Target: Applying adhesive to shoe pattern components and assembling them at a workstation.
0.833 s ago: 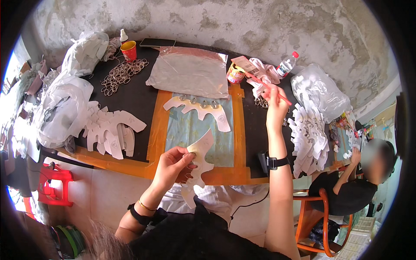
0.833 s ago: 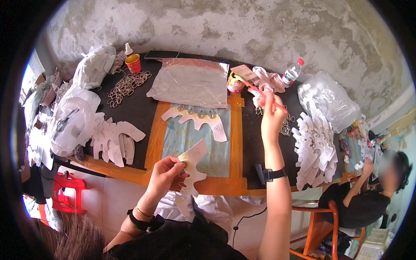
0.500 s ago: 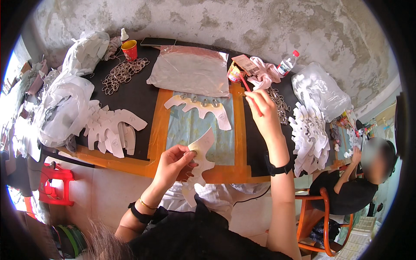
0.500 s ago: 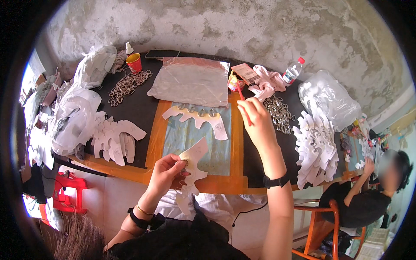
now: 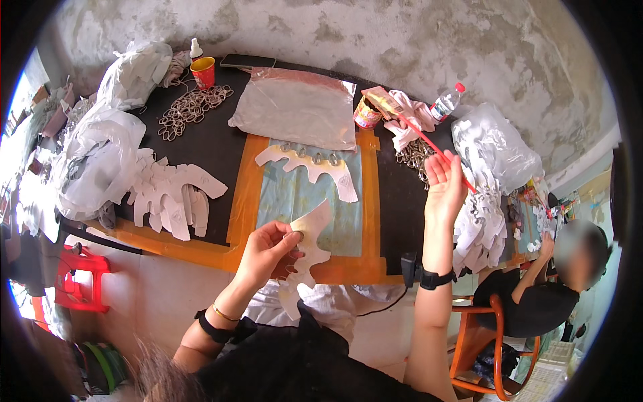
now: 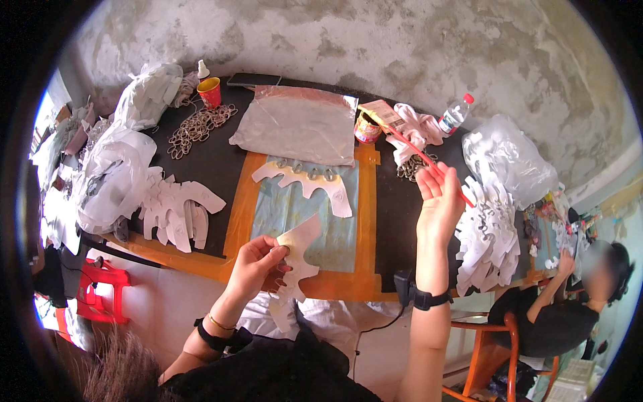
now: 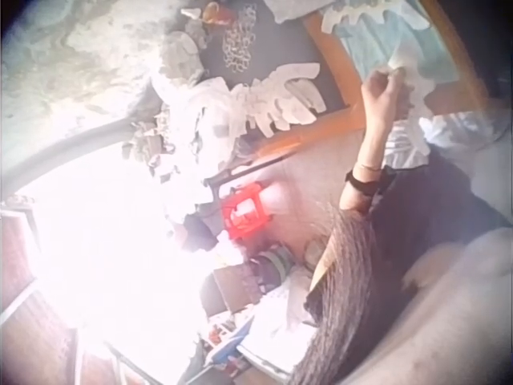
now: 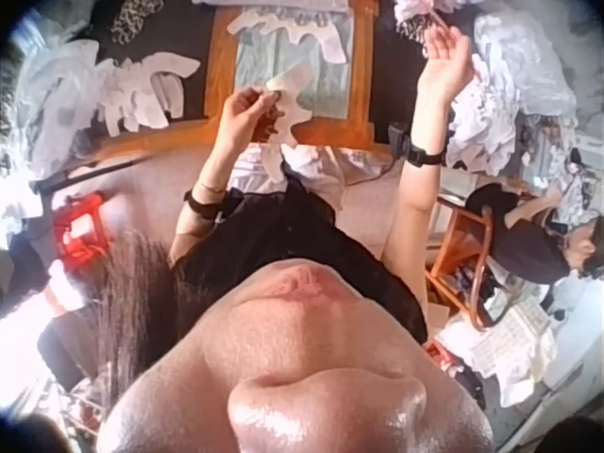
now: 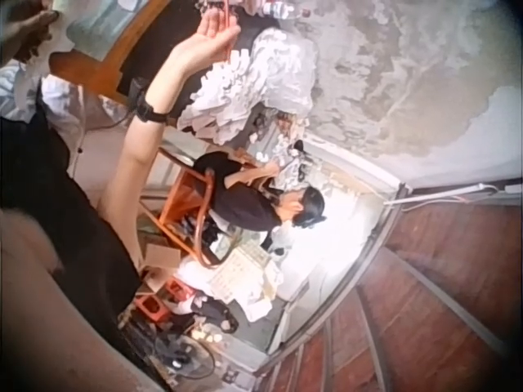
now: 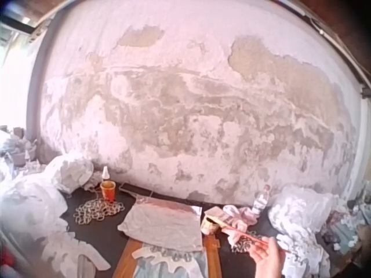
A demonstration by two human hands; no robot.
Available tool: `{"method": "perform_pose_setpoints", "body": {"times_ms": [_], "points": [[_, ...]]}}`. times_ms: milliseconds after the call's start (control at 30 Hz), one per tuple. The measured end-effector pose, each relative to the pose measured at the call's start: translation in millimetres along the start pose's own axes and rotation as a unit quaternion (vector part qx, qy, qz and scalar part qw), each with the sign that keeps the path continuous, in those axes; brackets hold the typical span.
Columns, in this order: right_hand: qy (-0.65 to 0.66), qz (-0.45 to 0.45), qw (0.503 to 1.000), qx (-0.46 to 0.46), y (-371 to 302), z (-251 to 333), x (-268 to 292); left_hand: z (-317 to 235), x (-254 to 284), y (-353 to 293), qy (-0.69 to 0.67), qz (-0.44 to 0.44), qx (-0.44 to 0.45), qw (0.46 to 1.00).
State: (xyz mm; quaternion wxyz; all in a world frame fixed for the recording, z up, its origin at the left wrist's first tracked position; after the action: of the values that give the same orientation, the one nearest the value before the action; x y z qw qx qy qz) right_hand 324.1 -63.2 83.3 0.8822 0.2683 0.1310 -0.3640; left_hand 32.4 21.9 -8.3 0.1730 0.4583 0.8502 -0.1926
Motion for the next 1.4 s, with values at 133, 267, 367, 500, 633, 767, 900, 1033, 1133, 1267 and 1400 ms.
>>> {"method": "perform_pose_setpoints", "body": {"times_ms": [133,267,367,500,633,767,900,1033,1133,1267,1400], "points": [[0.259,0.014,0.959,-0.110,-2,-19,37,-4,5,5,0.026,-0.003,0.093,0.995],[0.235,0.067,0.964,-0.101,-40,0,0,-7,6,2,0.051,-0.012,0.073,0.996],[0.044,0.100,0.993,-0.035,-68,10,-14,-20,1,2,0.076,-0.003,0.075,0.994],[-0.123,0.110,0.986,0.009,-88,7,-24,-19,3,9,0.059,-0.011,0.065,0.996],[-0.138,0.136,0.981,0.002,-99,5,-23,-17,4,6,0.044,-0.012,0.075,0.996],[-0.133,0.148,0.980,-0.008,-106,4,-21,-14,1,0,0.033,-0.010,0.071,0.997],[-0.157,0.170,0.973,-0.002,-106,8,-17,-11,2,0,0.028,-0.002,0.064,0.998],[-0.151,0.200,0.968,0.028,-105,8,-18,-14,2,1,0.046,0.005,0.068,0.997],[-0.165,0.214,0.962,0.031,-105,4,-19,-14,3,1,0.045,0.002,0.078,0.996],[-0.160,0.227,0.960,0.029,-103,7,-17,-14,3,1,0.037,0.002,0.071,0.997],[-0.169,0.243,0.954,0.039,-101,7,-15,-14,3,2,0.035,0.003,0.071,0.997]]}}
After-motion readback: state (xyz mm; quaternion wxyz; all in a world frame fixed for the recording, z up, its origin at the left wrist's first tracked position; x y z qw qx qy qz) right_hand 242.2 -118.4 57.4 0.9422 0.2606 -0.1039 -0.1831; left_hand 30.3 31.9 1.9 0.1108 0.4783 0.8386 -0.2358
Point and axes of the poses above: each hand's wrist, its own y-axis towards the middle knuckle, its own x-axis out of the back of the hand, z = x × y, the point moved 2 cm from there along y, towards the middle knuckle, and after that the axes turned 15 degrees about z, right-handed, at the moved point
